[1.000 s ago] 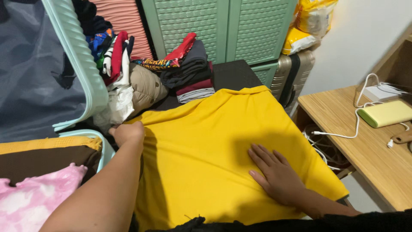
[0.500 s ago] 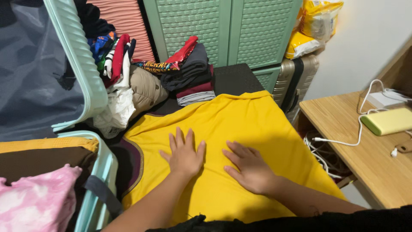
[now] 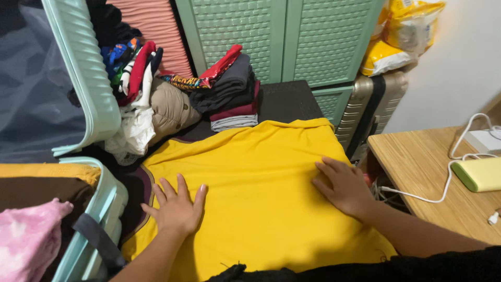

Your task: The person folds a yellow sleeveless shirt and a red shirt by hand and places them into an open suitcase already containing other folded clothing.

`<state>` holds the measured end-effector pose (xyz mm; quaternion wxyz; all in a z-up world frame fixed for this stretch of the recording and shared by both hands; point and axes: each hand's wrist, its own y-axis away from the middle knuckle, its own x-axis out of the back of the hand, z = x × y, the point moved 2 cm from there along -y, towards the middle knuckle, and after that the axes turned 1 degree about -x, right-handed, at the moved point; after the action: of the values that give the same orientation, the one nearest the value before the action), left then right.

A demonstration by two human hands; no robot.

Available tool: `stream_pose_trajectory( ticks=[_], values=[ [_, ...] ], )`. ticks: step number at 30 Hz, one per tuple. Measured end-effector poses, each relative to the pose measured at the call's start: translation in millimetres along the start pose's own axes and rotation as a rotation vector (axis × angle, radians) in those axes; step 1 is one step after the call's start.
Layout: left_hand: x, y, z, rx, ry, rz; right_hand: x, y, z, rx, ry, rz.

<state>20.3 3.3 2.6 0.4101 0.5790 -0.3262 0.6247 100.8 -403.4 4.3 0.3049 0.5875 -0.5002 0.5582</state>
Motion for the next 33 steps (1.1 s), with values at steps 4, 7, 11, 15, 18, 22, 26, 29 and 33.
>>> stream_pose_trajectory(
  ticks=[4, 7, 11, 15, 18, 22, 26, 29, 33],
  values=[
    [9.9, -20.5, 34.9, 0.095, 0.094, -0.028, 12.3, -40.3, 6.3, -0.047, -0.143, 0.013],
    [12.1, -44.8, 62.3, -0.087, 0.168, 0.100, 3.1, -75.2, 13.8, 0.050, -0.265, 0.108],
    [12.5, -78.5, 80.5, -0.075, 0.362, 0.098, -15.9, -116.9, 30.0, 0.071, -0.322, 0.085],
    [18.4, -109.5, 74.4, -0.094, 0.369, 0.084, -25.2, -155.4, 41.3, 0.021, -0.352, -0.017],
    [13.3, -137.9, 64.3, -0.136, 0.385, 0.100, -30.8, -175.1, 41.9, -0.084, -0.361, -0.210],
    [0.0, -173.6, 54.7, -0.243, 0.507, 0.232, -44.4, -186.1, 44.9, -0.098, -0.415, -0.199],
    [-10.7, -195.2, 47.6, -0.069, 0.475, -0.022, -51.4, -200.1, 58.9, -0.284, -0.530, -0.282],
    [-7.9, -207.8, 43.9, -0.158, 0.386, 0.112, -51.9, -219.2, 81.1, -0.336, -0.676, -0.258],
    [8.4, -192.4, 54.0, -0.143, 0.442, 0.227, -49.5, -240.7, 100.5, -0.048, -0.566, -0.165]
  ],
)
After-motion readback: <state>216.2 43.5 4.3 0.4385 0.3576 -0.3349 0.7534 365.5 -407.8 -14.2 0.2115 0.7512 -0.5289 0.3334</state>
